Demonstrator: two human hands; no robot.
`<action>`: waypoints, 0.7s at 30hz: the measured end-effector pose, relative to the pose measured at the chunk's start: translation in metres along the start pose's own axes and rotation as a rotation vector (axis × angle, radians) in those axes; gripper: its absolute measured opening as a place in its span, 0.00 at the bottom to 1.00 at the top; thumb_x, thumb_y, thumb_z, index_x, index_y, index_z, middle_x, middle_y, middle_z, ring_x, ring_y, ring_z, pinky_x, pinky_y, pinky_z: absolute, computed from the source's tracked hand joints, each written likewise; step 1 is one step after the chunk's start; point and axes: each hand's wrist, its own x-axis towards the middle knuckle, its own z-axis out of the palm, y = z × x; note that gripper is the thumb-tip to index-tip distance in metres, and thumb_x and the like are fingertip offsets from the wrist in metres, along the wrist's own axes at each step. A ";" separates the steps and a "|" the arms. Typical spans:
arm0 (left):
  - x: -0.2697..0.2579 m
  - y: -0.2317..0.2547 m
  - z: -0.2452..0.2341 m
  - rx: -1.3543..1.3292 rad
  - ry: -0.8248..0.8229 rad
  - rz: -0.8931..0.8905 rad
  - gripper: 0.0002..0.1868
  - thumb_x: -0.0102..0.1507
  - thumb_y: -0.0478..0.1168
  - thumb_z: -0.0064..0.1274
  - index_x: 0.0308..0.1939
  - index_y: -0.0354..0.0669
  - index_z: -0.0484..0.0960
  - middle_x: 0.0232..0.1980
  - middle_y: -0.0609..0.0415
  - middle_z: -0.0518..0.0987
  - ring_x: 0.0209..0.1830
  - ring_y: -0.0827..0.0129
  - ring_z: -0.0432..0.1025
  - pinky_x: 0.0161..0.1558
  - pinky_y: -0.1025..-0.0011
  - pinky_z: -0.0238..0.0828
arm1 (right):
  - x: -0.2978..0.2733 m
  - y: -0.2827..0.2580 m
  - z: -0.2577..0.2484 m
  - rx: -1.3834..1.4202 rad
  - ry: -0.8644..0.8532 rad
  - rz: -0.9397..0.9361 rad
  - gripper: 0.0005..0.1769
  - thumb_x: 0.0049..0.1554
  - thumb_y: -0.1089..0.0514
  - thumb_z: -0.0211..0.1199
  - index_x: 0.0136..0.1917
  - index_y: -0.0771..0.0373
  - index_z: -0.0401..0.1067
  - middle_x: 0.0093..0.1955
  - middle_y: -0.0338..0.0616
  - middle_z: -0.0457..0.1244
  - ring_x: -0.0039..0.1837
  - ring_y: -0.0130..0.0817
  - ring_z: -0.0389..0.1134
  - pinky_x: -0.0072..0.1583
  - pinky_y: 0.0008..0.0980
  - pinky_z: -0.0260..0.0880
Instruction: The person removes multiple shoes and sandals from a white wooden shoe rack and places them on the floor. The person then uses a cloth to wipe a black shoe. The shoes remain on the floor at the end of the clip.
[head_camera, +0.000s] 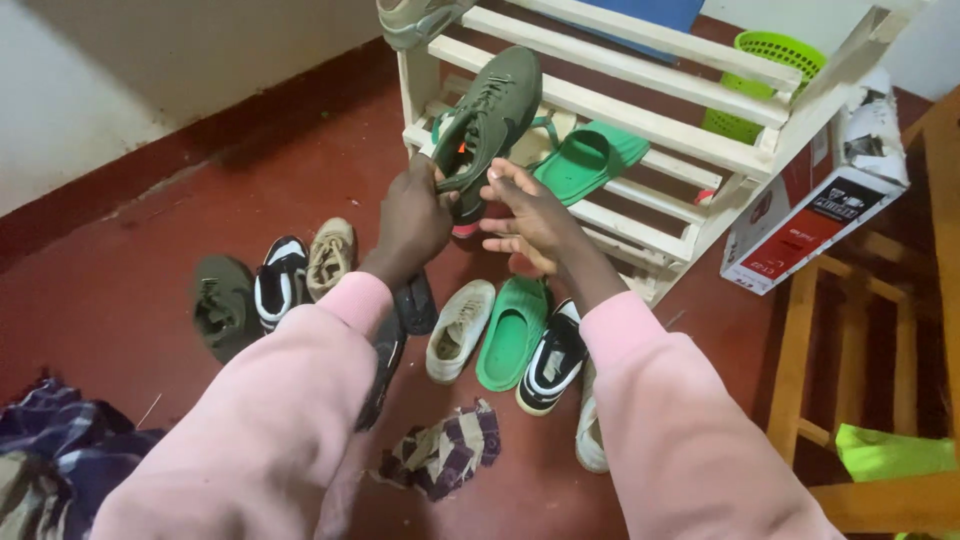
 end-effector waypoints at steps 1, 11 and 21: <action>-0.003 -0.001 -0.002 0.016 -0.011 -0.004 0.19 0.61 0.37 0.60 0.50 0.40 0.68 0.46 0.35 0.78 0.47 0.36 0.73 0.46 0.45 0.68 | -0.001 0.003 0.000 0.005 -0.005 0.006 0.44 0.59 0.35 0.54 0.82 0.45 0.44 0.80 0.53 0.49 0.72 0.65 0.58 0.65 0.57 0.67; -0.034 -0.028 -0.016 0.110 -0.144 -0.069 0.19 0.61 0.41 0.60 0.49 0.38 0.68 0.45 0.35 0.80 0.48 0.36 0.73 0.48 0.44 0.68 | 0.009 0.027 0.016 -0.052 -0.072 0.137 0.50 0.58 0.36 0.57 0.83 0.51 0.38 0.71 0.53 0.54 0.68 0.59 0.62 0.65 0.55 0.67; -0.037 -0.048 -0.020 0.213 -0.341 -0.325 0.24 0.59 0.47 0.63 0.52 0.39 0.73 0.48 0.36 0.82 0.52 0.41 0.76 0.54 0.51 0.71 | 0.007 0.036 0.032 -0.199 -0.122 0.184 0.39 0.57 0.37 0.59 0.75 0.55 0.56 0.71 0.45 0.55 0.61 0.44 0.63 0.63 0.49 0.69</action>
